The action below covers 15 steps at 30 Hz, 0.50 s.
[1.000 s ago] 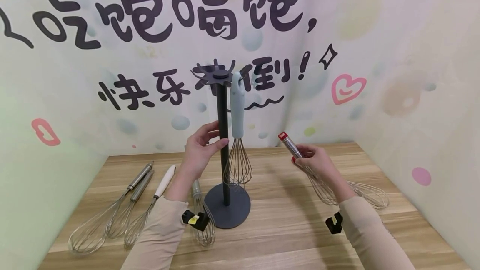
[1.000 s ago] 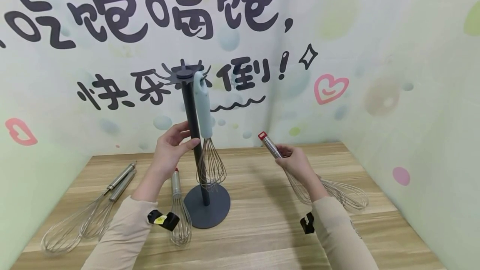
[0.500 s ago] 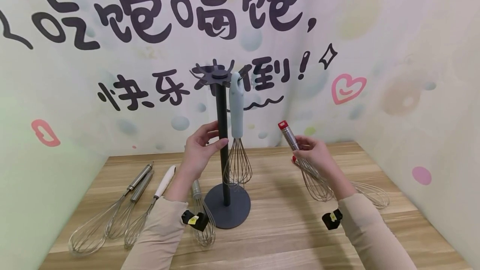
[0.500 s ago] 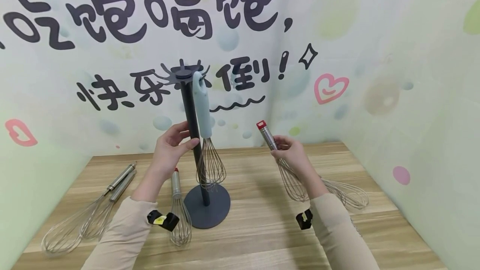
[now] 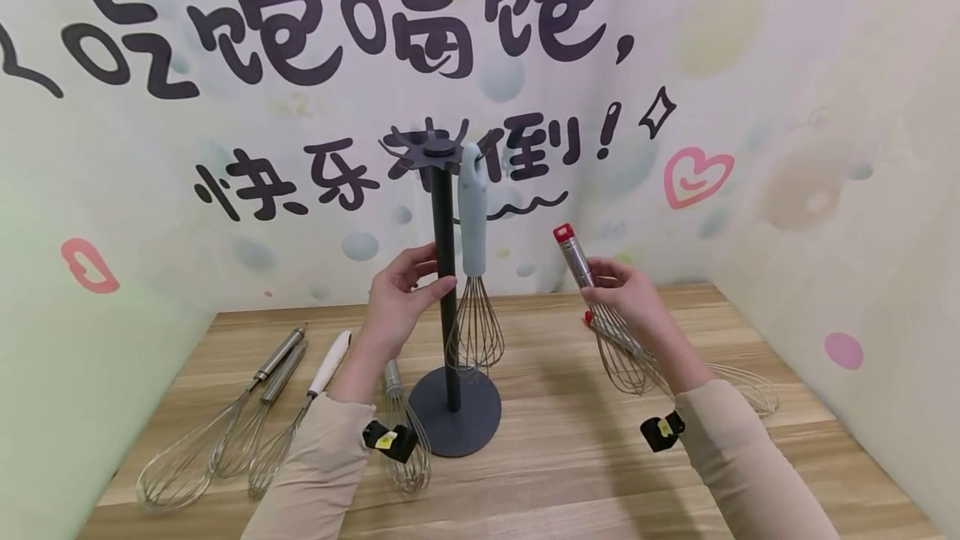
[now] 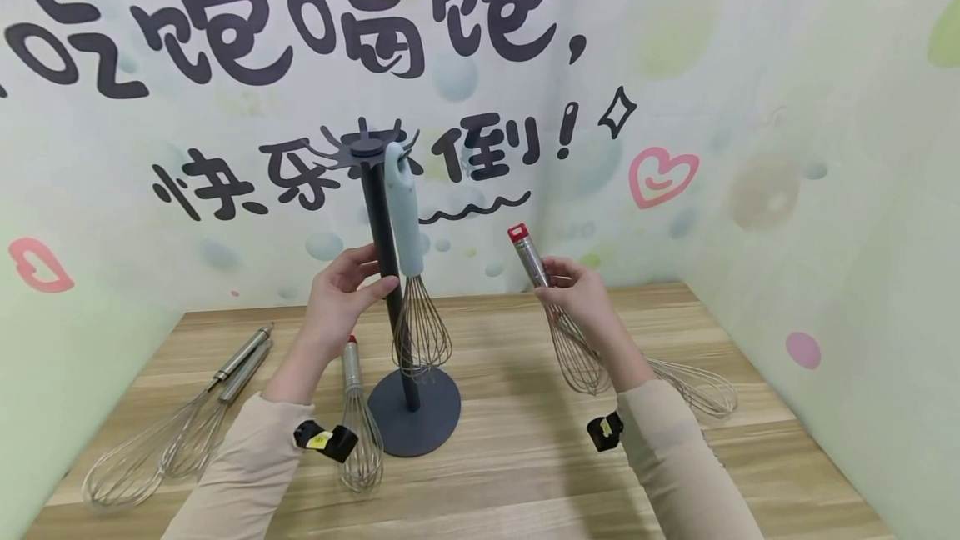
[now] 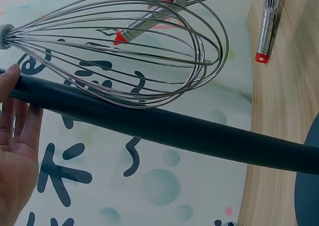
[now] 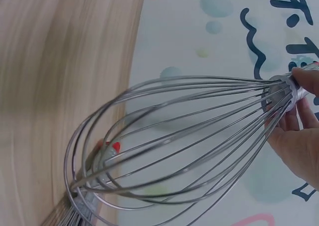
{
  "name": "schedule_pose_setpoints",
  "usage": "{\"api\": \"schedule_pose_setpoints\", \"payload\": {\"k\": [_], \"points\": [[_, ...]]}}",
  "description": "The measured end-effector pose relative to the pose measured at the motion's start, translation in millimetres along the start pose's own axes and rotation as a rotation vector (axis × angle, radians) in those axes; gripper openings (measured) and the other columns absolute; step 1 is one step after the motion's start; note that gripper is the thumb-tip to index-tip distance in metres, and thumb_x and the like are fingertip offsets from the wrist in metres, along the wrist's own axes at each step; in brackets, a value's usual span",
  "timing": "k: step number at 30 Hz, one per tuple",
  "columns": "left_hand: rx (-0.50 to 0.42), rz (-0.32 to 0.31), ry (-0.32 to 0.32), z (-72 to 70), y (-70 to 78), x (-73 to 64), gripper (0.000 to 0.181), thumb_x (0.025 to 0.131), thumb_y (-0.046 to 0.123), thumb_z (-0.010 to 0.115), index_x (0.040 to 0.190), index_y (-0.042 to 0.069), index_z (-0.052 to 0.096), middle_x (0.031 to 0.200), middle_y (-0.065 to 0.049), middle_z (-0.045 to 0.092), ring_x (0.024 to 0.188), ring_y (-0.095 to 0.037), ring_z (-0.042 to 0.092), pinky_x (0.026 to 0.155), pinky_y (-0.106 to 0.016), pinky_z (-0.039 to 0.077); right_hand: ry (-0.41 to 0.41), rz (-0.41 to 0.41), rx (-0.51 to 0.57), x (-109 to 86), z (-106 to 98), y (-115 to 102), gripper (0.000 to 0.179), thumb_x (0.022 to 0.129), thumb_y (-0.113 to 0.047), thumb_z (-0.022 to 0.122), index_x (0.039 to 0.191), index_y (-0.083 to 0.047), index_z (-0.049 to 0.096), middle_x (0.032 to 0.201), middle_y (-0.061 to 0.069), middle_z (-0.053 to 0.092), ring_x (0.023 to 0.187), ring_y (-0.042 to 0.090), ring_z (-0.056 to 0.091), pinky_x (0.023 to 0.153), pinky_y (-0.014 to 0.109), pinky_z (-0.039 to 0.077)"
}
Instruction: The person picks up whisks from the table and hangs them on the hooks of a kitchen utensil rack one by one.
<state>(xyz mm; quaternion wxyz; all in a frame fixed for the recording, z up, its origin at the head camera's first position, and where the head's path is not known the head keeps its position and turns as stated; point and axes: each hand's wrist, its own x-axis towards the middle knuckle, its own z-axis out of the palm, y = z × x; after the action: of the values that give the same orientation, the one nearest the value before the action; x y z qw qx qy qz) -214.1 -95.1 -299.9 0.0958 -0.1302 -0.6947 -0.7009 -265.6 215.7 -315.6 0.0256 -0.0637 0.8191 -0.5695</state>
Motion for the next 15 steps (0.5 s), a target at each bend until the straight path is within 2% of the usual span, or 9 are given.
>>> {"api": "schedule_pose_setpoints", "payload": {"k": [6,11,15], "points": [[0.006,-0.007,-0.001,-0.4,0.6,-0.9,0.047,0.086,-0.002,0.065,0.131,0.005,0.053,0.098,0.025,0.062,0.102,0.002,0.058,0.085,-0.019,0.052,0.001,-0.010,0.023,-4.6,4,-14,0.055,0.089,-0.001,0.061,0.140,0.001,0.041,0.138,0.021,0.046,0.117,0.022,0.051,0.082,0.013,0.049],[0.004,-0.007,-0.003,-0.9,1.1,-1.2,0.047,0.086,-0.002,0.065,0.131,0.005,0.053,0.097,0.026,0.062,0.102,0.003,0.058,0.085,-0.018,0.052,0.011,-0.016,0.067,-9.3,8,-25,0.055,0.088,0.000,0.062,0.140,0.001,0.042,0.123,0.008,0.053,0.102,0.007,0.054,0.082,0.017,0.050],[0.005,-0.008,-0.004,-1.2,0.9,-1.4,0.047,0.086,-0.001,0.066,0.131,0.005,0.054,0.097,0.025,0.062,0.102,0.003,0.059,0.085,-0.018,0.052,0.020,-0.020,0.080,-12.4,11,-31,0.056,0.088,-0.001,0.063,0.140,0.001,0.042,0.119,0.004,0.054,0.099,0.004,0.054,0.083,0.014,0.048]]}}
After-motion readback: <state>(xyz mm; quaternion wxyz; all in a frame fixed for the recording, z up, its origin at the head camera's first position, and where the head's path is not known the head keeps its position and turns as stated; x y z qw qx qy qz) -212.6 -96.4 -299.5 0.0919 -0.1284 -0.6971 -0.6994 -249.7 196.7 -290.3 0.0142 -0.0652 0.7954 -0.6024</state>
